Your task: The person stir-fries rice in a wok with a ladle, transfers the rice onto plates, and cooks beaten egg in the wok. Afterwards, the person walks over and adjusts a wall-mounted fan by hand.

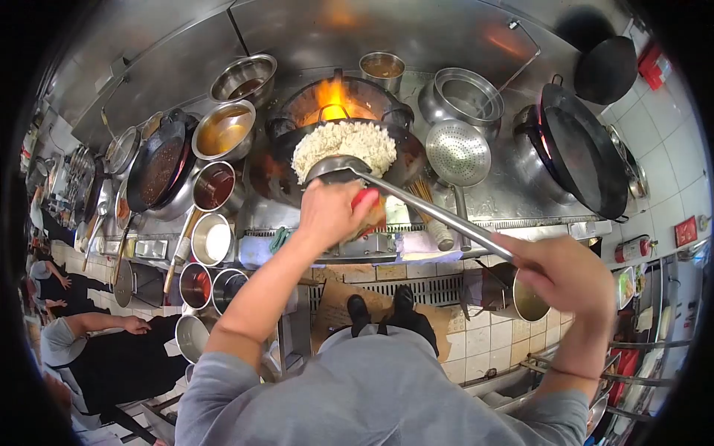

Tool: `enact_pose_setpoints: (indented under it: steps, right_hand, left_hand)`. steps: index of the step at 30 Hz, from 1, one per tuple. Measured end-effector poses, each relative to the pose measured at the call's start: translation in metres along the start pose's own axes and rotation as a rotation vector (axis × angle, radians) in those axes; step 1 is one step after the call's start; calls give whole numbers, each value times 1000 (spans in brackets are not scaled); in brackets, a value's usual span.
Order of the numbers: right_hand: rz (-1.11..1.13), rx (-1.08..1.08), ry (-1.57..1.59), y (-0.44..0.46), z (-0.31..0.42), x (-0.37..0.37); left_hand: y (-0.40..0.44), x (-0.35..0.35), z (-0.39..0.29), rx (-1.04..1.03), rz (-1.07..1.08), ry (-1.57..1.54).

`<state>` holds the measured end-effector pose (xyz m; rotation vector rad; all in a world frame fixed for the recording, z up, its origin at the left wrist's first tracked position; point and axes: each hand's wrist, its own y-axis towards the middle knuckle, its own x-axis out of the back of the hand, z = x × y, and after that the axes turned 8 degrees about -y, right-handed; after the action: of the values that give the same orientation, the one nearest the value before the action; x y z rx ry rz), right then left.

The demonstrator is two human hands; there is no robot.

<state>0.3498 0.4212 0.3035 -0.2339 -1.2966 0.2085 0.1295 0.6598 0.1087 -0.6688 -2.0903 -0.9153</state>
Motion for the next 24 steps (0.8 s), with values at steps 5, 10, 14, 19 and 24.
enact_pose_setpoints:
  steps: [5,10,14,19,24]
  right_hand:
    - [-93,-53,-22,128,-10,-86]
    - [-280,-78,16,143,2,-133]
    - [-245,-22,-51,96,4,-110]
    - [-26,-9,-45,30,7,-17]
    - [-84,-47,-147,89,10,-54]
  left_hand:
    - [-19,-98,42,35,-138,-10]
    - [-93,-124,40,-25,13,-60]
    - [-28,-83,49,158,-3,-34]
    - [-24,-19,8,52,91,-45]
    - [-2,-67,45,-37,-43,25]
